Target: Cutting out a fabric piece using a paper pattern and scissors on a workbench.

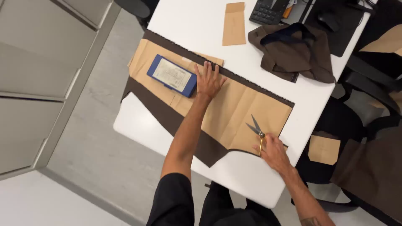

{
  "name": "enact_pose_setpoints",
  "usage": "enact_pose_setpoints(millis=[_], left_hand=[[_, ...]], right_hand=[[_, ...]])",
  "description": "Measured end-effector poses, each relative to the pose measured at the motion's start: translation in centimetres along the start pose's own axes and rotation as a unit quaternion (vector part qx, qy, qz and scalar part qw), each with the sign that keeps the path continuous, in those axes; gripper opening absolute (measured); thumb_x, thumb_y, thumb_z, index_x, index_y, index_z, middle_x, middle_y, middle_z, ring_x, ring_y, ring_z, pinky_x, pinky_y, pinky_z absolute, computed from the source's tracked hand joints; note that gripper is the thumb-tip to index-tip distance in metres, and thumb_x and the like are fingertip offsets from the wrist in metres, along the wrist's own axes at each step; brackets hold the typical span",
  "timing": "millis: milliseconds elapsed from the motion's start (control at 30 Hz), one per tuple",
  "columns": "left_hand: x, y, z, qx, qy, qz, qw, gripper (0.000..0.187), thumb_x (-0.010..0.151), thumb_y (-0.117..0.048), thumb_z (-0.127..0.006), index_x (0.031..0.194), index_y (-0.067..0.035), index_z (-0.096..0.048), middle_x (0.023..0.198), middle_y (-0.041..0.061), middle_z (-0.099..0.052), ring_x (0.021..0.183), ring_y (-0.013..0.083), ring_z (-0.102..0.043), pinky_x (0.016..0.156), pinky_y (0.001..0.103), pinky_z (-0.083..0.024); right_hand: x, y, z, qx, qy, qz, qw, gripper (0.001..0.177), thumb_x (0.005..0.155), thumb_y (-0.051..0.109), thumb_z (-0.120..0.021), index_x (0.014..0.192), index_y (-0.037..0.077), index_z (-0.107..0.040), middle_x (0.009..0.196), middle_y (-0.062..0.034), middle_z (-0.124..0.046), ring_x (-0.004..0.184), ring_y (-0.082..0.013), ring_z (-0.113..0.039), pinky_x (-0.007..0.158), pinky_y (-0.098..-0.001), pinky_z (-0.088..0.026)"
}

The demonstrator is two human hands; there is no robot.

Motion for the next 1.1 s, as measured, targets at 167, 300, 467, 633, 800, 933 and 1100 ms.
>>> enact_pose_setpoints(millis=[167,300,467,633,800,933,1100], left_hand=[[5.1,-0.7,-4.2,0.021,0.104,0.029,0.994,0.076,0.100,-0.068,-0.038,0.151,-0.012,-0.044,0.158,0.021,-0.039,0.150,0.0345,-0.027,0.118,0.073,-0.008],[8.9,-0.7,-6.5,-0.015,0.098,0.020,0.995,0.075,0.101,-0.067,-0.033,0.156,-0.016,-0.034,0.167,0.018,-0.022,0.156,0.0305,-0.014,0.119,0.069,-0.006],[14.6,-2.1,-8.4,-0.038,0.165,-0.010,0.986,0.079,0.098,-0.071,-0.030,0.161,-0.023,-0.024,0.168,0.006,-0.011,0.156,0.0235,-0.006,0.124,0.062,-0.004],[13.8,-4.7,-5.4,-0.023,0.082,-0.025,0.996,0.078,0.104,-0.069,-0.032,0.165,-0.021,-0.024,0.172,0.007,-0.010,0.159,0.0221,-0.008,0.127,0.060,-0.006],[3.6,-1.3,7.7,-0.350,-0.141,0.027,0.926,0.039,0.102,-0.034,-0.068,0.135,-0.015,-0.065,0.159,0.010,-0.047,0.152,0.0273,-0.042,0.129,0.049,-0.029],[-7.0,8.7,9.3,-0.417,-0.207,0.143,0.873,0.031,0.098,-0.026,-0.071,0.124,-0.010,-0.070,0.152,0.011,-0.058,0.147,0.0299,-0.051,0.125,0.042,-0.040],[-18.0,17.7,4.3,-0.235,-0.152,0.305,0.910,0.056,0.097,-0.036,-0.073,0.142,-0.009,-0.055,0.156,0.019,-0.046,0.149,0.0377,-0.040,0.124,0.047,-0.035]], right_hand=[[0.2,-0.9,-0.4,0.010,0.013,-0.038,0.999,0.063,0.083,0.038,-0.077,0.118,-0.008,-0.050,0.108,-0.0229,-0.064,0.096,-0.0384,-0.064,0.084,-0.0479,-0.052],[0.4,-1.4,-0.6,0.018,0.019,-0.045,0.999,0.061,0.084,0.039,-0.077,0.114,-0.008,-0.053,0.118,-0.0228,-0.062,0.104,-0.0380,-0.063,0.090,-0.0458,-0.052],[0.5,-2.3,-1.2,-0.027,0.000,-0.041,0.999,0.063,0.082,0.038,-0.080,0.117,-0.008,-0.053,0.124,-0.0288,-0.058,0.113,-0.0449,-0.056,0.094,-0.0498,-0.047],[0.7,-0.1,-0.1,0.041,0.005,-0.022,0.999,0.058,0.084,0.033,-0.076,0.118,-0.008,-0.052,0.122,-0.0212,-0.067,0.112,-0.0400,-0.061,0.095,-0.0488,-0.049],[2.2,-2.0,-0.6,0.031,0.008,-0.010,0.999,0.040,0.088,0.029,-0.076,0.099,-0.003,-0.055,0.117,-0.0180,-0.073,0.109,-0.0359,-0.069,0.089,-0.0445,-0.054],[4.6,-2.3,0.1,0.011,-0.012,0.027,1.000,0.041,0.087,0.030,-0.077,0.105,-0.002,-0.058,0.116,-0.0166,-0.074,0.107,-0.0374,-0.067,0.092,-0.0450,-0.053],[8.2,-3.7,-0.1,-0.160,-0.093,0.140,0.973,0.060,0.081,0.047,-0.082,0.114,0.002,-0.061,0.146,-0.0332,-0.050,0.132,-0.0483,-0.048,0.105,-0.0550,-0.044]])
Point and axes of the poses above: each hand's wrist, its own x-axis towards the middle knuckle, its own z-axis out of the back of the hand, y = z × x, the point moved 6 cm from there along x, towards the middle knuckle
